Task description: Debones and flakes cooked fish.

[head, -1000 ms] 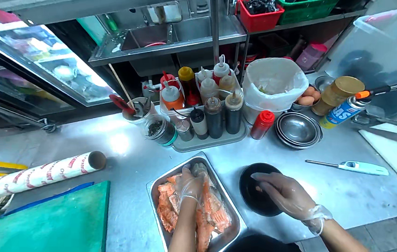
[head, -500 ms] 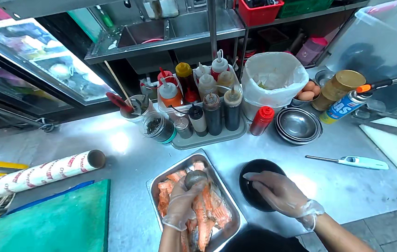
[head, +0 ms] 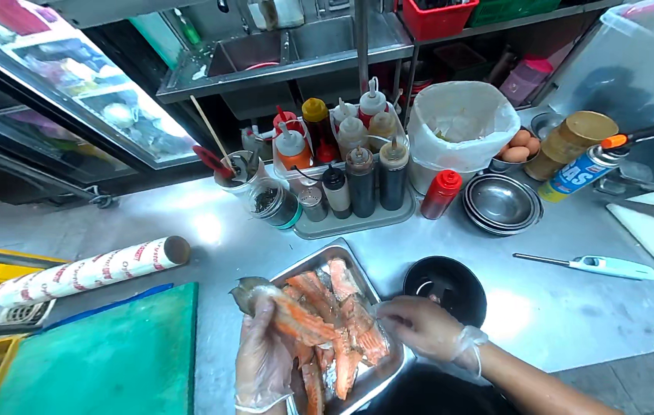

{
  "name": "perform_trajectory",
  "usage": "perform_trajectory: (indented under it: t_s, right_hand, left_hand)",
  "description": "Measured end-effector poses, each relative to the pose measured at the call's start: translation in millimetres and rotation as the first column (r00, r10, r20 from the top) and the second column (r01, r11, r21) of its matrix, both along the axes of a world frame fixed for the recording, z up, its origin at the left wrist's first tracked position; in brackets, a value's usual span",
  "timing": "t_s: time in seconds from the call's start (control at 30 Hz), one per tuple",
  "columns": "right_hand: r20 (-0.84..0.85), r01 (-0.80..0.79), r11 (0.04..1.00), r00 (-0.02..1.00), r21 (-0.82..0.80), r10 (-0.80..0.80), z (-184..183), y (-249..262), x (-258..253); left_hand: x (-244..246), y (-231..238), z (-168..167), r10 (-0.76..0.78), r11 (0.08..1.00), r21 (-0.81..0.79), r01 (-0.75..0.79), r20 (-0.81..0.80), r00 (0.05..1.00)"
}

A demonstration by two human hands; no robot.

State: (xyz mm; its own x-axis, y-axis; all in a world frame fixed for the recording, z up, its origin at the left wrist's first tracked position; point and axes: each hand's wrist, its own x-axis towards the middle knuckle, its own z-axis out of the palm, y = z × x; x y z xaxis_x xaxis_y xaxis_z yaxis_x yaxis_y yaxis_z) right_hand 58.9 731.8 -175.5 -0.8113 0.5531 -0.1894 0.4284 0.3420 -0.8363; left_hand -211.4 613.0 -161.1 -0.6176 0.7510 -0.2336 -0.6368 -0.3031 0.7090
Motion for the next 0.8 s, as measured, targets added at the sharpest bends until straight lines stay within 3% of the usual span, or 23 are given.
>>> perform_trajectory:
  t_s: [0.1,0.23,0.47,0.8]
  right_hand:
    - [-0.061,0.075,0.974,0.994,-0.215,-0.09,14.1,0.9,-21.0]
    - [-0.071,0.091,0.859,0.987,-0.504,-0.146,30.8,3.6,-44.3]
    - [-0.125,0.361,0.775,0.865,-0.518,-0.487,19.3,0.9,-12.8]
    - [-0.039,0.521,0.612,0.742,-0.595,-0.669,-5.5,-4.3,63.9]
  left_hand:
    - [12.2,6.9,9.1,0.004,0.999,-0.053,0.0,0.072,0.997]
    - [46.5,28.0,16.6,-0.075,0.992,-0.095,0.08,0.059,0.995]
    - [112.2,67.4,27.9,-0.243,0.959,-0.154,0.238,-0.014,0.97]
    - [176.5,97.6,-10.0,-0.403,0.858,-0.358,0.37,-0.022,0.915]
